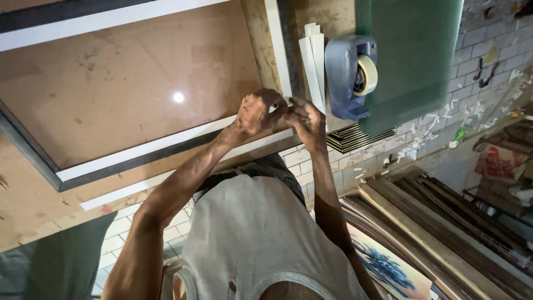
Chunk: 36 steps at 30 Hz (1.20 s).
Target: The person fits white mat board strips around a picture frame on the workbench, presses the frame edges, uses a tape dispenser to cut tape, and works small fasteners at the frame corners. They then lift and reposition the frame, place a glass sheet over it, and press the assembly flat on the bench.
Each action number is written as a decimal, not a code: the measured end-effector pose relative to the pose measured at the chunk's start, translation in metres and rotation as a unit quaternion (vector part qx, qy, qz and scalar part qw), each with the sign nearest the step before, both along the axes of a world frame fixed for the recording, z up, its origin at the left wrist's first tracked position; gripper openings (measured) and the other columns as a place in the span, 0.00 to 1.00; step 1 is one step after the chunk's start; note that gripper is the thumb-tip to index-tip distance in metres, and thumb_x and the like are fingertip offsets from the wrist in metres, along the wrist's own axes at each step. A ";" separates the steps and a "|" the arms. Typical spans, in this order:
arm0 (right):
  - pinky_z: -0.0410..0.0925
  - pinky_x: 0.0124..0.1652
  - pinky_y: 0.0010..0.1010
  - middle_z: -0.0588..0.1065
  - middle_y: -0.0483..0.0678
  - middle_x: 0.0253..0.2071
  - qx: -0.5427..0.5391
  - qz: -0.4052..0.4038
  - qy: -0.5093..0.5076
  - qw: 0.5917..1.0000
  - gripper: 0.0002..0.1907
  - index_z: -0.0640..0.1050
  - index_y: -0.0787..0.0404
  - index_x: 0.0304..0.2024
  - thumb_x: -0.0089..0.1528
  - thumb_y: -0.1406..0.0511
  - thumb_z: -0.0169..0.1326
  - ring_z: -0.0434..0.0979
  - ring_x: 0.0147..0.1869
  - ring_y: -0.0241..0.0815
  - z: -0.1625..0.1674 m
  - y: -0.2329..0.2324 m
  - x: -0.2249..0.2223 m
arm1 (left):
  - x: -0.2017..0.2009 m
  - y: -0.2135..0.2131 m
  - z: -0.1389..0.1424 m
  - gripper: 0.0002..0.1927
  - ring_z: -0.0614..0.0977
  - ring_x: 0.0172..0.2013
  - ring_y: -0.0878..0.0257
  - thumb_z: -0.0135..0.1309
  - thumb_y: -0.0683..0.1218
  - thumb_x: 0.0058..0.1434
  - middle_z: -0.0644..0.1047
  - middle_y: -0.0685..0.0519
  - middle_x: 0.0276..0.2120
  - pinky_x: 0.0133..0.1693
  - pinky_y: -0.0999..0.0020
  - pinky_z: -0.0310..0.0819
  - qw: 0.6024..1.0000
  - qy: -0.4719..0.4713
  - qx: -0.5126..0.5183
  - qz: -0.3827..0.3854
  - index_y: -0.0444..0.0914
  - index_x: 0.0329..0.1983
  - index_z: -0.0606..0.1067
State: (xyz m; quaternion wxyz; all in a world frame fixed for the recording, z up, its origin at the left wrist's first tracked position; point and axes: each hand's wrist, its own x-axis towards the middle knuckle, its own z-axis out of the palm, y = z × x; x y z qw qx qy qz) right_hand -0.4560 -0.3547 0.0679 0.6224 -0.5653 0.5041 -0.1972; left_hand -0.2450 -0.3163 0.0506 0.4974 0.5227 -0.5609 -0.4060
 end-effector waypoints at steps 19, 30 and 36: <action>0.78 0.47 0.29 0.81 0.52 0.44 0.068 -0.051 -0.038 0.996 0.12 0.80 0.71 0.49 0.62 0.74 0.62 0.82 0.47 0.39 -0.005 0.002 0.012 | 0.007 -0.003 0.002 0.07 0.86 0.29 0.58 0.63 0.47 0.61 0.84 0.50 0.33 0.31 0.63 0.80 0.988 -0.079 0.133 -0.008 0.41 0.40 0.83; 0.75 0.41 0.26 0.82 0.51 0.39 0.093 -0.170 -0.032 0.981 0.11 0.81 0.70 0.44 0.63 0.68 0.61 0.83 0.41 0.38 -0.011 0.010 -0.014 | 0.022 -0.020 -0.011 0.23 0.77 0.58 0.56 0.58 0.41 0.66 0.79 0.49 0.56 0.59 0.56 0.72 0.990 -0.105 -0.058 -0.074 0.38 0.64 0.73; 0.76 0.40 0.28 0.82 0.49 0.38 0.129 -0.167 0.010 0.977 0.11 0.81 0.68 0.44 0.61 0.66 0.60 0.84 0.40 0.39 -0.012 0.009 -0.019 | 0.012 -0.045 -0.045 0.40 0.64 0.75 0.55 0.59 0.48 0.66 0.61 0.50 0.76 0.76 0.48 0.55 0.595 0.746 -0.062 -0.293 0.43 0.78 0.55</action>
